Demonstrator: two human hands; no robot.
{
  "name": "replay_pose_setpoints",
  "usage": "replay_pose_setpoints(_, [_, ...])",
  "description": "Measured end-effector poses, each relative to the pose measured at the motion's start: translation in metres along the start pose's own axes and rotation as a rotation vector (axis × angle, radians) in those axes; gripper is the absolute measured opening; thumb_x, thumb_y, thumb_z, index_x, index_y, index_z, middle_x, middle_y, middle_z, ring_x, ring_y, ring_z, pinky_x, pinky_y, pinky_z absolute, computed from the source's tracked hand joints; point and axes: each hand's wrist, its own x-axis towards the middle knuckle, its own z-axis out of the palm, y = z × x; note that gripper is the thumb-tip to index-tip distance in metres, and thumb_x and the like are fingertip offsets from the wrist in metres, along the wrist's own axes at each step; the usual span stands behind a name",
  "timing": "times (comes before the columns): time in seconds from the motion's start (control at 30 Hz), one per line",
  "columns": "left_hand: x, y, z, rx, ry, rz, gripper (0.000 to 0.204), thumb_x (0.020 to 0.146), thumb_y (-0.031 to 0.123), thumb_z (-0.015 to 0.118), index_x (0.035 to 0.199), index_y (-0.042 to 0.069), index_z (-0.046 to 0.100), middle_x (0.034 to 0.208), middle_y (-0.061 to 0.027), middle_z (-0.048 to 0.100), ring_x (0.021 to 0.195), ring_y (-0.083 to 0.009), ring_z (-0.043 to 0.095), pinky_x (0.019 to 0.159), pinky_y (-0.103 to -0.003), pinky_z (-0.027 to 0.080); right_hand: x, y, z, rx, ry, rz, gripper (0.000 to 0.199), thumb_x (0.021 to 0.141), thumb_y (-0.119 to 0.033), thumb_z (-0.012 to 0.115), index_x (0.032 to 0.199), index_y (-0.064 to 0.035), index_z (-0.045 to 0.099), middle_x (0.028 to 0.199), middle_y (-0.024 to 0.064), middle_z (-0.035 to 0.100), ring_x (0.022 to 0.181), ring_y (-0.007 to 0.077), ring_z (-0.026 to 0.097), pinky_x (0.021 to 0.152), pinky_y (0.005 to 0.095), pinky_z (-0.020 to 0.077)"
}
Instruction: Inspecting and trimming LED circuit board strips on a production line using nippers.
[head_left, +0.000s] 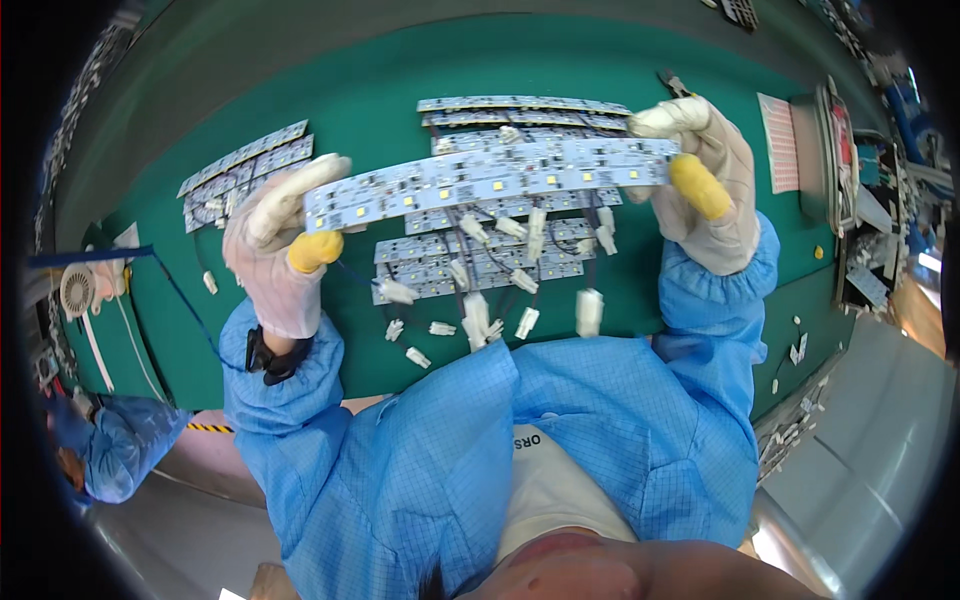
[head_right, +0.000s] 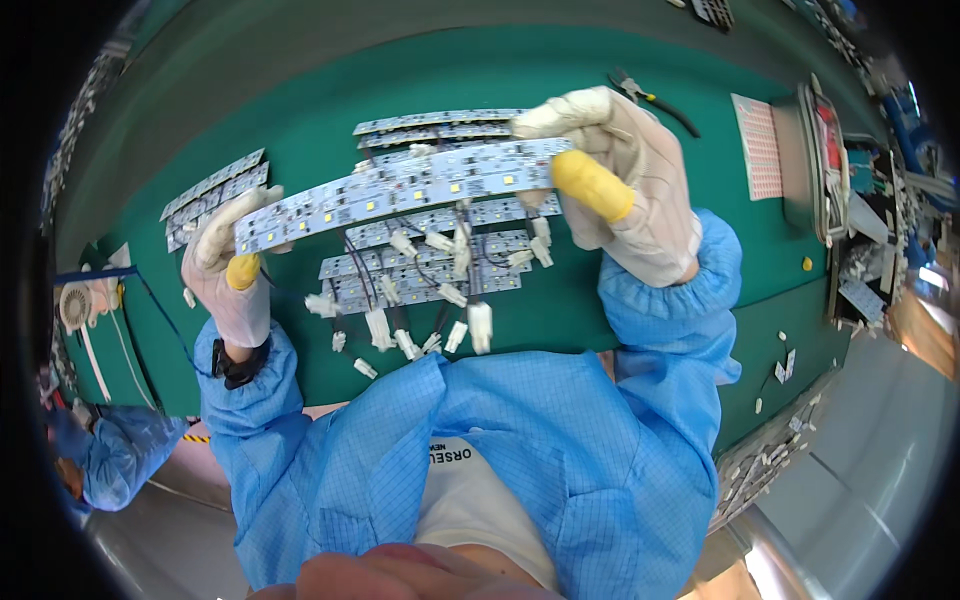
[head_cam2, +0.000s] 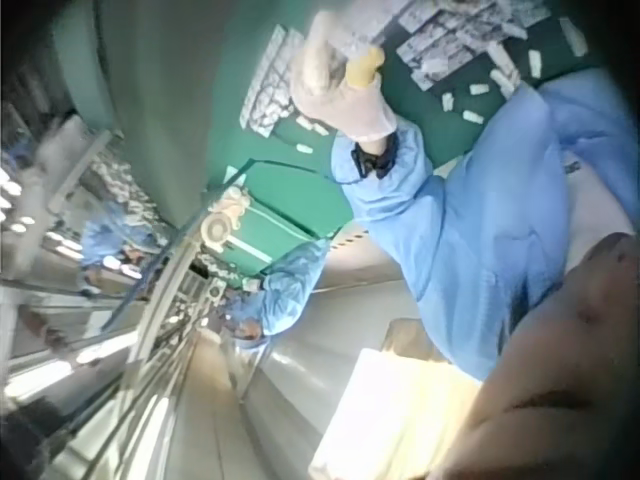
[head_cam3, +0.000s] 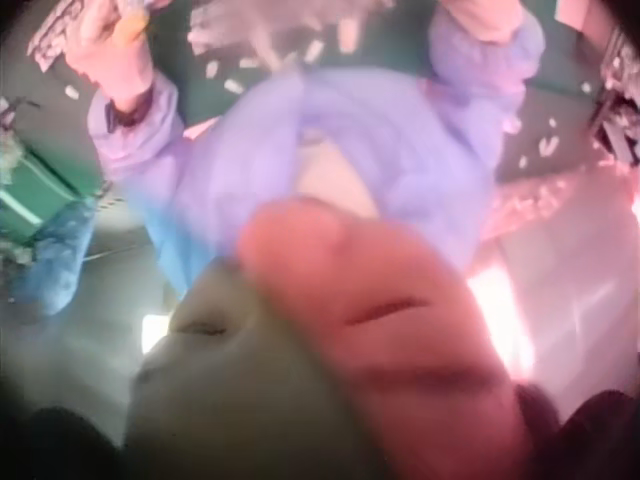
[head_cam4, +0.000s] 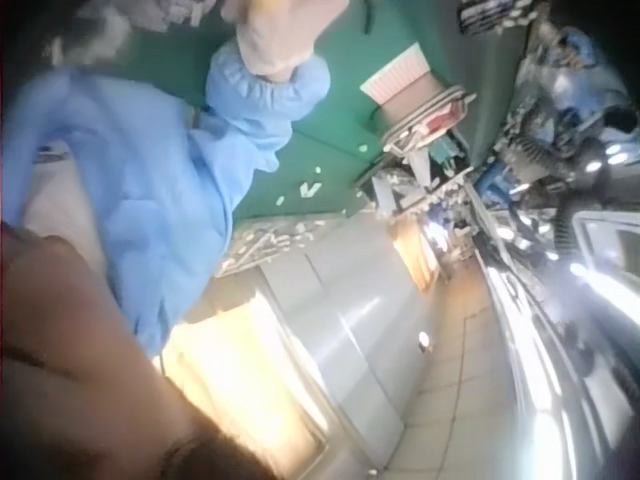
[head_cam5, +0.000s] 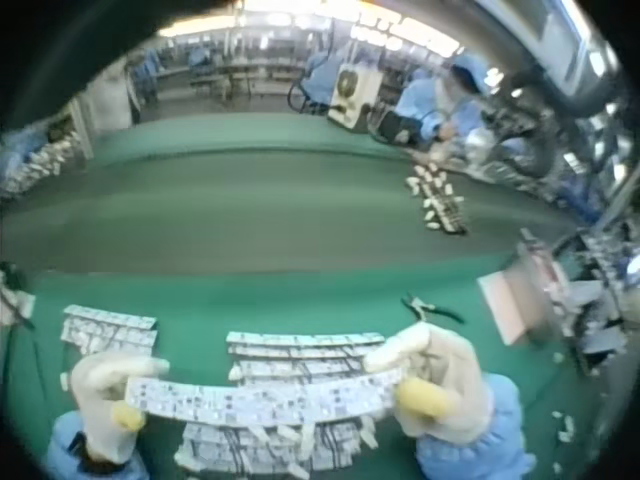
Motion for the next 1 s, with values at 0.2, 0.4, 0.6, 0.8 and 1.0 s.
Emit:
replay_pose_setpoints(0.2, [-0.004,-0.009,0.003,-0.049,0.066,0.063,0.061,0.076,0.044,0.069,0.112,-0.005,0.057,0.101,-0.0199,0.064,0.089,-0.0209,0.064,0.069,-0.027,0.053,0.002,0.003,-0.008,0.012,-0.066,-0.101,0.037,0.081,-0.017,0.067,0.108,0.0041,0.053,0.09,0.0119,0.064,0.049,0.0025,0.046,0.037,0.0143,0.0285])
replay_pose_setpoints(0.4, [-0.003,-0.013,0.002,-0.079,0.023,0.007,0.061,0.08,0.046,0.064,0.113,-0.004,0.055,0.099,-0.0193,0.065,0.084,-0.0196,0.065,0.068,-0.027,0.054,-0.002,-0.005,-0.008,-0.034,-0.042,0.041,0.038,0.081,-0.016,0.066,0.108,0.0057,0.051,0.095,0.0148,0.061,0.073,0.0134,0.061,0.052,0.0202,0.0425])
replay_pose_setpoints(0.6, [-0.002,-0.014,0.008,-0.104,0.101,0.016,0.063,0.078,0.045,0.066,0.116,-0.004,0.054,0.104,-0.0185,0.064,0.089,-0.0202,0.064,0.073,-0.027,0.052,-0.001,-0.013,-0.005,-0.087,-0.065,0.042,0.043,0.081,-0.018,0.065,0.111,0.007,0.048,0.105,0.0179,0.059,0.087,0.0184,0.062,0.067,0.0258,0.0516])
replay_pose_setpoints(0.8, [0.009,0.001,0.014,0.175,0.024,-0.076,0.058,0.089,0.05,0.049,0.116,-0.001,0.058,0.099,-0.0117,0.066,0.077,-0.0152,0.065,0.074,-0.026,0.048,0.0,-0.01,-0.008,-0.063,-0.179,0.042,0.043,0.089,-0.025,0.056,0.114,0.0089,0.047,0.106,0.0185,0.057,0.092,0.0196,0.061,0.072,0.0268,0.0519])
replay_pose_setpoints(1.0, [0.012,0.006,0.009,0.367,-0.067,-0.082,0.059,0.091,0.055,0.039,0.115,0.005,0.06,0.088,-0.0081,0.068,0.075,-0.0123,0.064,0.074,-0.026,0.046,0.0,-0.02,-0.008,-0.053,-0.173,0.157,0.05,0.086,-0.031,0.061,0.114,0.0084,0.047,0.109,0.0197,0.056,0.09,0.0198,0.061,0.07,0.026,0.0516])
